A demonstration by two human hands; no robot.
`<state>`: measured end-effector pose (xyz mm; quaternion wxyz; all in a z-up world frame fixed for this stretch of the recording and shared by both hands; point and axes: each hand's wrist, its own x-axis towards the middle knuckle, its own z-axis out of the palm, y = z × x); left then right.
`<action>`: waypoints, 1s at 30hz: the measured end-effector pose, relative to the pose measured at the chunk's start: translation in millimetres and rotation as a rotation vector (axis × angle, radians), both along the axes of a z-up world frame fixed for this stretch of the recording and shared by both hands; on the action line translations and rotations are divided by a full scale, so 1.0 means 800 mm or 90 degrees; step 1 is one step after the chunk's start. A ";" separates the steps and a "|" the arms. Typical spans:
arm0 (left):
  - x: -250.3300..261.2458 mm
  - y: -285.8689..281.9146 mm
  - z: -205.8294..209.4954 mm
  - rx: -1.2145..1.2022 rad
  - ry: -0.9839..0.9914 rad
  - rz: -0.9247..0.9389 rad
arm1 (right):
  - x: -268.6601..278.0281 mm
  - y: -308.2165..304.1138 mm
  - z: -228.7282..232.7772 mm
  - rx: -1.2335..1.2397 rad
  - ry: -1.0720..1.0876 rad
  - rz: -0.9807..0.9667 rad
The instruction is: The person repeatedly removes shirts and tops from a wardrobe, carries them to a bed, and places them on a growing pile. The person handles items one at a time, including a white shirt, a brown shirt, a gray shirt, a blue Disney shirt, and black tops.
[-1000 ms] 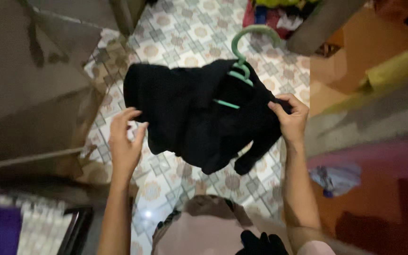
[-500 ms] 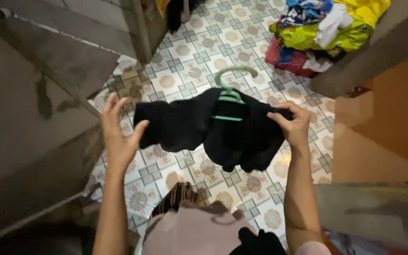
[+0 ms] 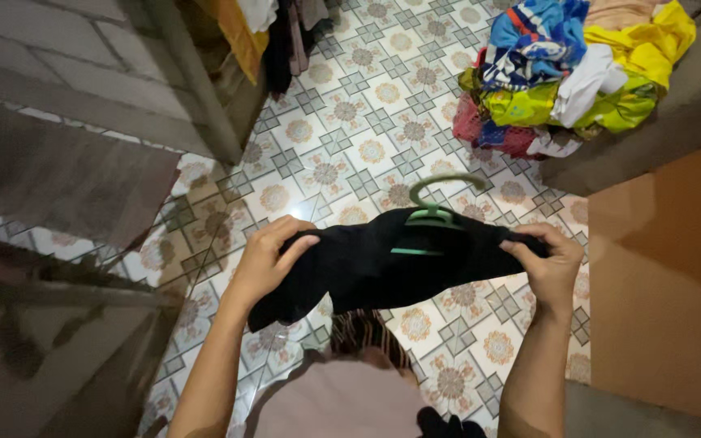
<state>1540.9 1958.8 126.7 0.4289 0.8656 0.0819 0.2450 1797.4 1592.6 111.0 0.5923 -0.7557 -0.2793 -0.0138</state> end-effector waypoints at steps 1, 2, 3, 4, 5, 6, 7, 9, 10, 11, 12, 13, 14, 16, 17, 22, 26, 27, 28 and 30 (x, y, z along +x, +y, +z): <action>0.029 0.013 -0.006 -0.018 0.012 -0.001 | 0.034 0.013 -0.003 -0.002 0.014 -0.002; 0.058 0.024 -0.012 -0.037 0.024 -0.002 | 0.069 0.026 -0.004 -0.005 0.027 -0.005; 0.091 0.039 -0.015 -0.049 0.018 0.022 | 0.108 0.049 -0.004 -0.016 0.009 0.011; 0.124 0.056 -0.015 -0.062 0.012 0.046 | 0.146 0.077 -0.004 -0.027 -0.009 0.028; 0.157 0.073 -0.013 -0.073 0.006 0.068 | 0.184 0.102 0.000 -0.037 -0.028 0.042; 0.186 0.086 -0.011 -0.075 0.002 0.099 | 0.220 0.125 0.006 -0.040 -0.024 0.058; 0.213 0.099 -0.009 -0.076 -0.004 0.127 | 0.252 0.152 0.008 -0.040 -0.022 0.071; 0.261 0.126 -0.006 -0.086 -0.007 0.181 | 0.316 0.204 0.017 -0.057 -0.023 0.087; 0.279 0.140 -0.006 -0.097 -0.003 0.207 | 0.348 0.229 0.021 -0.073 -0.026 0.090; 0.291 0.148 -0.011 -0.114 0.007 0.237 | 0.373 0.249 0.022 -0.096 -0.023 0.098; 0.302 0.160 -0.018 -0.112 0.001 0.247 | 0.394 0.270 0.020 -0.071 0.022 0.122; 0.313 0.180 -0.025 -0.105 -0.011 0.258 | 0.417 0.298 0.017 -0.040 0.063 0.148; 0.323 0.201 -0.035 -0.097 -0.022 0.270 | 0.440 0.325 0.013 -0.010 0.104 0.174; 0.342 0.241 -0.063 -0.150 -0.015 0.285 | 0.485 0.374 0.004 0.031 0.082 0.200; 0.348 0.264 -0.081 -0.175 -0.011 0.290 | 0.506 0.398 -0.002 0.053 0.071 0.209; 0.428 0.368 -0.189 -0.369 0.197 0.321 | 0.627 0.529 -0.012 0.086 0.098 0.195; 0.544 0.456 -0.221 -0.426 0.253 0.361 | 0.736 0.615 0.005 0.127 0.103 0.161; 0.585 0.482 -0.221 -0.382 0.191 0.321 | 0.766 0.635 0.007 0.164 0.097 0.174; 0.628 0.506 -0.218 -0.336 0.130 0.281 | 0.794 0.650 0.008 0.200 0.092 0.188; 0.702 0.531 -0.218 -0.317 0.110 0.253 | 0.844 0.667 -0.002 0.225 0.107 0.176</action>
